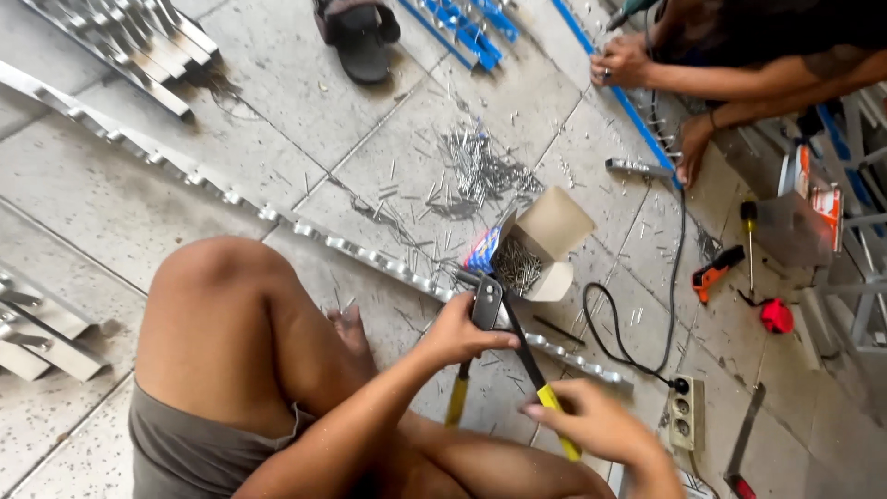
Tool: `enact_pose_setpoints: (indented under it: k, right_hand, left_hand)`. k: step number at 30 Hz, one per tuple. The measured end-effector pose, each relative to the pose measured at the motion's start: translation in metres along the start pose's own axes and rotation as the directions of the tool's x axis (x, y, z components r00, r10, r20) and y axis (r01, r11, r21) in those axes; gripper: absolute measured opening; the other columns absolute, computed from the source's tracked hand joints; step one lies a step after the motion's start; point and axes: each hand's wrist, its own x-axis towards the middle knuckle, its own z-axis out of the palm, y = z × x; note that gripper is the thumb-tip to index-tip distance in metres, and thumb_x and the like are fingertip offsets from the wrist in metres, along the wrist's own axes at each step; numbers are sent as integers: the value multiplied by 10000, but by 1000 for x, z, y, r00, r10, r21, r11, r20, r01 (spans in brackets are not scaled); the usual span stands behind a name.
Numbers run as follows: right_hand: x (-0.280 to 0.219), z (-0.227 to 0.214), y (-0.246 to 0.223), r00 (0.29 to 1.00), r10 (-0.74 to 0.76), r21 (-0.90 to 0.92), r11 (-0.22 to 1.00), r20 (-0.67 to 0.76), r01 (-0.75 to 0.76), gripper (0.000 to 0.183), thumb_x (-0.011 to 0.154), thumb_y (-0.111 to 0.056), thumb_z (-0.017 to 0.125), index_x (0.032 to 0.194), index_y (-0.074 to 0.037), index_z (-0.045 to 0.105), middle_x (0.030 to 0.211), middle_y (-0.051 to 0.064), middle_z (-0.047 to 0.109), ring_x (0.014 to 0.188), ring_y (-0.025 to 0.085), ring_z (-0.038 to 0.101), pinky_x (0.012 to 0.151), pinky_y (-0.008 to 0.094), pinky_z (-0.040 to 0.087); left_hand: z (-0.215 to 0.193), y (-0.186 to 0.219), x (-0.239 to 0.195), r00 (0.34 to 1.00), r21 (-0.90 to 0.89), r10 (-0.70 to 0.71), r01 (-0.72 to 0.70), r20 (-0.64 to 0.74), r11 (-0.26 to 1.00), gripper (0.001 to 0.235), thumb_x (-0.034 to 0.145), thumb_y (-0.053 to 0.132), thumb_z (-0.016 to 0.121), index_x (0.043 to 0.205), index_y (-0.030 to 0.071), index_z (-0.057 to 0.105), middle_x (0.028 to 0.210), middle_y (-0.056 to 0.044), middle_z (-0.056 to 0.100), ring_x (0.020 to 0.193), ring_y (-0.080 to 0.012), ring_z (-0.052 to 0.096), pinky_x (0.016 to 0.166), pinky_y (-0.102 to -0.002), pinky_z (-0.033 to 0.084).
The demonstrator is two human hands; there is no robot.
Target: Assembling aluminum or metal profiles using a manual rivet gun and rivets on a workshop floor.
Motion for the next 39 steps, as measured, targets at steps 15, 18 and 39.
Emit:
enact_pose_setpoints:
  k: [15, 18, 39]
  right_hand:
    - [239, -36, -3, 720, -372, -316, 923, -586, 219, 186, 835, -211, 756, 1010, -150, 775, 889, 86, 775, 930, 315, 749, 855, 429, 597]
    - [282, -32, -4, 740, -277, -364, 930, -613, 47, 177, 770, -179, 746, 935, -132, 788, 806, 91, 761, 871, 299, 759, 792, 421, 632]
    - [101, 9, -7, 611, -221, 119, 877, -760, 466, 160, 826, -39, 658, 943, -80, 760, 757, 64, 756, 651, 146, 672, 605, 275, 570]
  left_hand:
    - [-15, 83, -10, 937, 640, 87, -297, 339, 708, 643, 552, 440, 911, 981, 16, 686, 775, -154, 727, 759, -368, 733, 657, -466, 595]
    - [-25, 96, -6, 953, 707, 112, -285, 281, 648, 592, 559, 419, 932, 960, 51, 701, 774, -103, 724, 754, -312, 742, 670, -401, 605]
    - [12, 44, -26, 906, 868, 103, -423, 410, 261, 572, 493, 304, 985, 925, 62, 699, 849, -92, 730, 742, -293, 680, 735, -392, 536]
